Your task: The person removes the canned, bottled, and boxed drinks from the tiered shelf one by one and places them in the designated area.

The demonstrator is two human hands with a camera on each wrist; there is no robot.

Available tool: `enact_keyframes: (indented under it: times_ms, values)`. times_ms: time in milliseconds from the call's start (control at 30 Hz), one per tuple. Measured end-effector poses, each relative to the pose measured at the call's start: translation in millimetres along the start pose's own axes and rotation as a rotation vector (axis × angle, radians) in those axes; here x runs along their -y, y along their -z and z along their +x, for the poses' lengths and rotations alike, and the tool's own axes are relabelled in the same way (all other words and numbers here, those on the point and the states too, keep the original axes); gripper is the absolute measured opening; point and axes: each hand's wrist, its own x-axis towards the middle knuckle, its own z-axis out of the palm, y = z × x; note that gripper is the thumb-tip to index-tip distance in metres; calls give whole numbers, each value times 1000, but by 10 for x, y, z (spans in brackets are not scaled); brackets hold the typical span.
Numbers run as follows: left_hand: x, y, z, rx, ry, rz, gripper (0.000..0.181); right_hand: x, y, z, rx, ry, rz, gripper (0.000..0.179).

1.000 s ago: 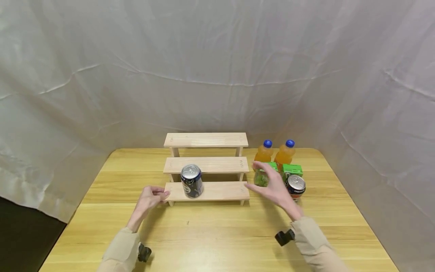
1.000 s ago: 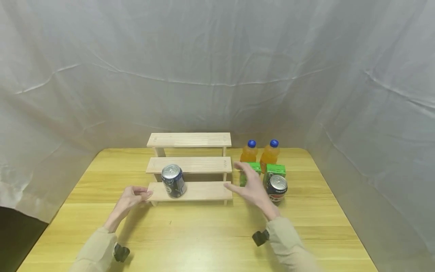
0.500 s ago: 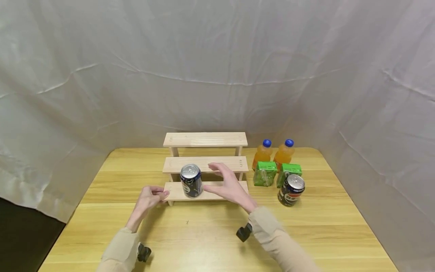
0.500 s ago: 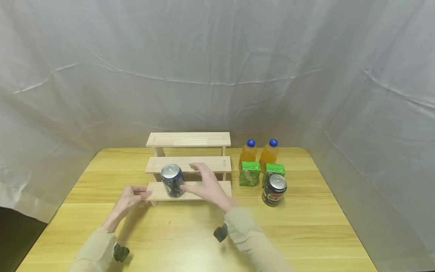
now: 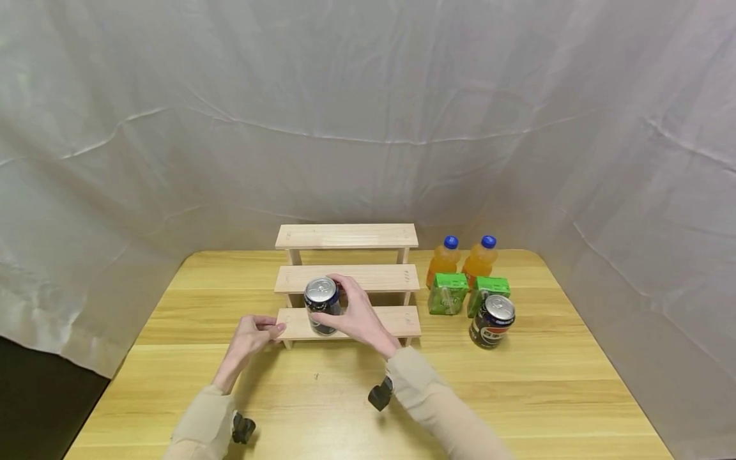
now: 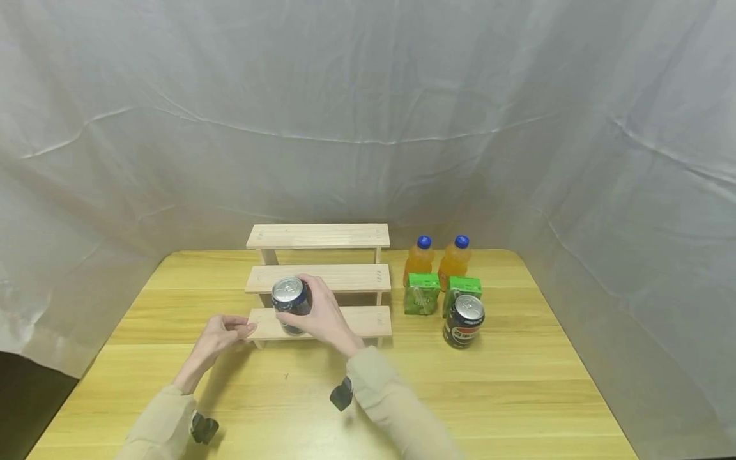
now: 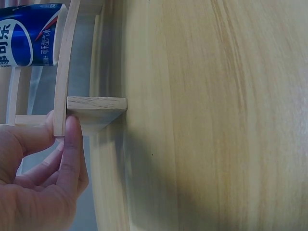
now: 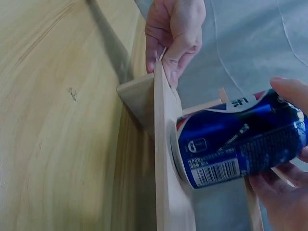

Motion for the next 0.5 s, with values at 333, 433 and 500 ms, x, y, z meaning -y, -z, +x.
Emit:
enact_keyframes:
  times_ms: [333,433,500]
  values:
    - [9,-3,3,-15,20,10,39,-4,-62,44,-47,-4,-18,71]
    - [-11,-2,-8,-14,27,18,39,-10,-40,33,-55,15,-34,69]
    - [-22,-1,-12,-10,27,22,39,-12,-15,13,-56,29,-39,67]
